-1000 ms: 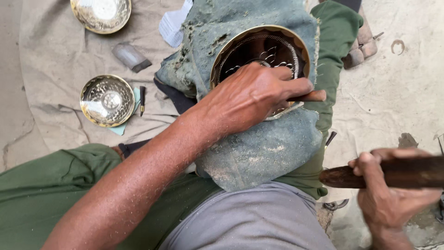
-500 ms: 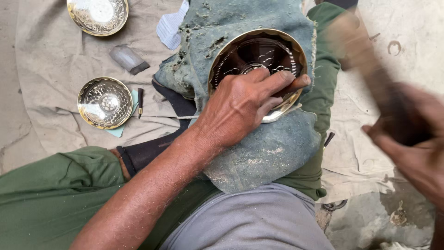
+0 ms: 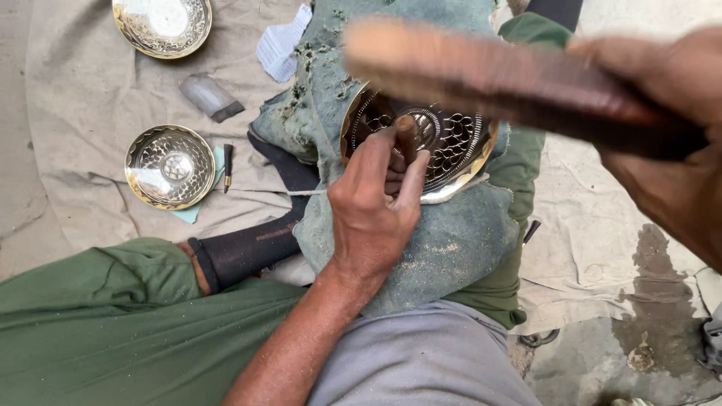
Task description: The person sits on the ground with a brass plate resting on a cloth pad and holds a punch against the plate's embossed floral pattern while striking it with a wooden mallet, repositioning the punch repeatedly to work the pattern across the plate. Other finished brass plates and spare punches lie on the cloth beside them.
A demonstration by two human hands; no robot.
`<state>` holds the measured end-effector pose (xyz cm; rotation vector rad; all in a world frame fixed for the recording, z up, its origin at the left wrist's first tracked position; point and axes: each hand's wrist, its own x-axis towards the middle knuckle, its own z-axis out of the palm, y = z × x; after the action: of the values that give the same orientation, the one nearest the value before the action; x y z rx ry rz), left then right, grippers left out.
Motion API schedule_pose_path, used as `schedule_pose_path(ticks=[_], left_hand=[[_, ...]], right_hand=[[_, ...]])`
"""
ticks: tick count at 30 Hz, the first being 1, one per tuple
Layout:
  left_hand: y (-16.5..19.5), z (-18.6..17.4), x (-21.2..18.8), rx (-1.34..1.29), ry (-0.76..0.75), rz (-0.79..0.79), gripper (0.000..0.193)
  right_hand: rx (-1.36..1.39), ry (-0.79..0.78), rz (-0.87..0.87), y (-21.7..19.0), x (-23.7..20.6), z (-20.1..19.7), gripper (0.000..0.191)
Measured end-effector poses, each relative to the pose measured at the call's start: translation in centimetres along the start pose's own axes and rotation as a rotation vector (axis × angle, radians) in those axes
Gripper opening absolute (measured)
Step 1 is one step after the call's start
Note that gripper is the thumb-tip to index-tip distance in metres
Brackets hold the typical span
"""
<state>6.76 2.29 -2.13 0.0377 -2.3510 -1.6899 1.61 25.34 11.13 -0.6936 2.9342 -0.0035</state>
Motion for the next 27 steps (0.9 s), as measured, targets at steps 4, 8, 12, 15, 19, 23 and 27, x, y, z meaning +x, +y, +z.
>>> schedule_pose_path(ticks=[4, 8, 12, 15, 19, 23, 27], left_hand=[[0.1, 0.1, -0.3, 0.034, 0.068, 0.022, 0.023], [0.1, 0.0, -0.4, 0.061, 0.07, 0.056, 0.025], [0.2, 0.0, -0.7, -0.041, 0.066, -0.051, 0.025], [0.0, 0.1, -0.7, -0.003, 0.069, 0.01, 0.024], [-0.1, 0.2, -0.7, -0.011, 0.061, -0.013, 0.025], [0.2, -0.2, -0.7, -0.112, 0.096, -0.022, 0.023], [0.3, -1.6, 0.1, -0.151, -0.004, 0.121, 0.033]], right_hand=[[0.007, 0.048, -0.024, -3.4, 1.6, -1.9, 0.043], [0.071, 0.134, -0.141, -5.0, 2.9, -3.7, 0.045], [-0.055, 0.114, -0.131, -6.2, 2.8, -4.5, 0.047], [-0.064, 0.156, -0.148, -6.5, 3.2, -4.6, 0.049], [-0.12, 0.115, -0.127, -6.0, 2.6, -5.1, 0.052], [-0.297, -0.078, -0.009, -4.0, 0.3, -4.1, 0.055], [0.212, 0.028, 0.227, -0.5, -2.0, -0.1, 0.06]])
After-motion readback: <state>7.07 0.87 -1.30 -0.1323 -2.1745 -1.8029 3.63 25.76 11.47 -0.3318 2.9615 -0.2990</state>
